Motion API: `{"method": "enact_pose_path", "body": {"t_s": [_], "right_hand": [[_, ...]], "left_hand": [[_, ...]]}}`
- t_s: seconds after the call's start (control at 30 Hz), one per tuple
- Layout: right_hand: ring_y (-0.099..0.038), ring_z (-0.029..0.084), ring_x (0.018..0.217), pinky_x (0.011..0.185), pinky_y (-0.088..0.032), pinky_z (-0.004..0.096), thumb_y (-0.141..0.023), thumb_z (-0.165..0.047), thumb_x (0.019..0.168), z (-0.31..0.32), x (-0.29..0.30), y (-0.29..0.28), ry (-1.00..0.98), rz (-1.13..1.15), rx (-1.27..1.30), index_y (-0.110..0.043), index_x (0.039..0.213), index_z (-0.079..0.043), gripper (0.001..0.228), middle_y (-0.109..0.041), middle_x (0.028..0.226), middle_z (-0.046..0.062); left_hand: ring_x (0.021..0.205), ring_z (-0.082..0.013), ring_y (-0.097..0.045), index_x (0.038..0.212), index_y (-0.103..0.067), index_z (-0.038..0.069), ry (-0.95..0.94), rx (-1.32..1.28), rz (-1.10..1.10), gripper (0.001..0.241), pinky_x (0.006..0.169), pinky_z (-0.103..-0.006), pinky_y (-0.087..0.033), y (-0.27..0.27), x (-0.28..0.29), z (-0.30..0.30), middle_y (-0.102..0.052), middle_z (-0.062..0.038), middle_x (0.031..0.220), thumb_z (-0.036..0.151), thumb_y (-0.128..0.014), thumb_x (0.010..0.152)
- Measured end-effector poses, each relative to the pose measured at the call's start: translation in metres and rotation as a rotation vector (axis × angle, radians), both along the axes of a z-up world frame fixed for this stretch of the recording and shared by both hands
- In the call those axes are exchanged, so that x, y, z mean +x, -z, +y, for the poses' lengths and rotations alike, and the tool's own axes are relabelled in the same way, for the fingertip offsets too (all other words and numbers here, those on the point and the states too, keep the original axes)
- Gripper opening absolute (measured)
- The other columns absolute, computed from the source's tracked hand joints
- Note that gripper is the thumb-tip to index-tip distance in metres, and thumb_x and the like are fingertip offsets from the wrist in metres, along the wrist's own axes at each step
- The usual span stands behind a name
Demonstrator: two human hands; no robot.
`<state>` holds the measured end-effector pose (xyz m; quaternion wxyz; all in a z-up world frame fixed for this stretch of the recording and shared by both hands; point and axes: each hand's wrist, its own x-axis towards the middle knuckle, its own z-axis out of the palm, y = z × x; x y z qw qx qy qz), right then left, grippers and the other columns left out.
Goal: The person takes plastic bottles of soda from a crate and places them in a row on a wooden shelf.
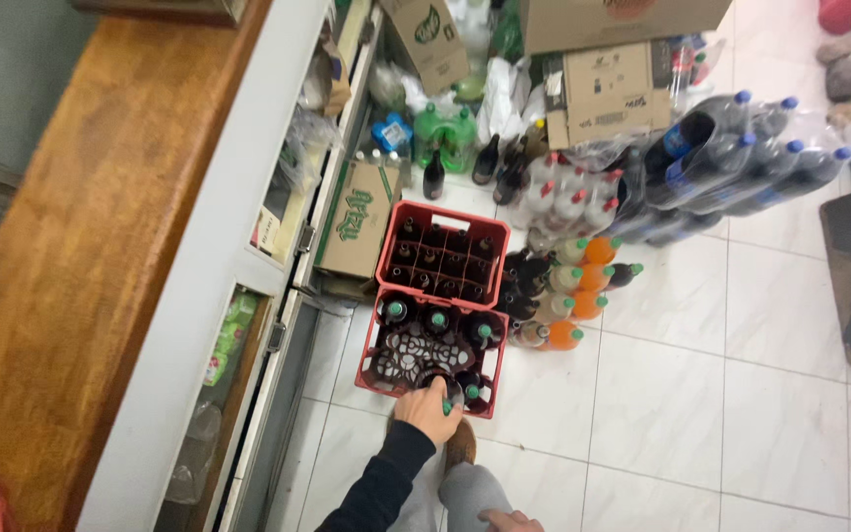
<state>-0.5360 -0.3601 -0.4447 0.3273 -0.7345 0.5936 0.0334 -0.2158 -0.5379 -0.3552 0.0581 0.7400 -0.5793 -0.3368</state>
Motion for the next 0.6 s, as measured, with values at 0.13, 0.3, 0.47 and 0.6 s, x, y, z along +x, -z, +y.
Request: {"method": "enact_pose_path", "body": {"t_s": [0.13,0.3,0.47,0.6], "right_hand": [[-0.068,0.018,0.121,0.105,-0.058,0.036,-0.067,-0.044,0.096,-0.098,0.033,-0.14,-0.115,0.152,0.399,-0.058,0.162,-0.05,0.067,-0.079,0.129,-0.019],[-0.07,0.038,0.134,0.107,-0.06,0.053,-0.095,-0.052,0.089,-0.153,0.069,-0.233,-0.162,-0.148,-0.109,-0.05,0.174,-0.019,0.101,-0.073,0.157,0.01],[-0.054,0.042,0.156,0.129,-0.047,0.054,-0.108,-0.04,0.073,-0.198,0.102,-0.271,-0.327,-0.492,-0.248,-0.038,0.179,-0.005,0.132,-0.053,0.171,0.023],[-0.05,0.049,0.159,0.134,-0.046,0.064,-0.101,-0.053,0.08,-0.213,0.133,-0.298,-0.524,-0.86,-0.494,-0.041,0.172,0.001,0.124,-0.048,0.168,0.031]], "left_hand": [[0.074,-0.047,-0.071,0.109,-0.057,0.019,0.03,0.001,0.025,0.036,0.066,-0.0617,-0.05,-0.127,0.001,0.005,-0.075,-0.01,0.081,0.053,-0.065,0.105],[0.046,-0.0375,-0.061,0.099,-0.062,0.019,-0.019,-0.54,-0.042,0.028,0.044,-0.0524,-0.044,-0.247,-0.005,0.014,-0.064,-0.005,0.055,0.043,-0.073,0.09],[0.046,-0.0314,-0.061,0.092,-0.06,0.018,-0.096,-0.743,-0.067,0.027,0.046,-0.0474,-0.046,-0.35,-0.014,0.038,-0.061,-0.003,0.056,0.037,-0.077,0.083],[0.043,-0.0287,-0.056,0.092,-0.059,0.016,-0.181,-0.933,-0.055,0.029,0.044,-0.0443,-0.045,-0.406,-0.001,0.07,-0.056,-0.003,0.056,0.031,-0.079,0.079]]}}
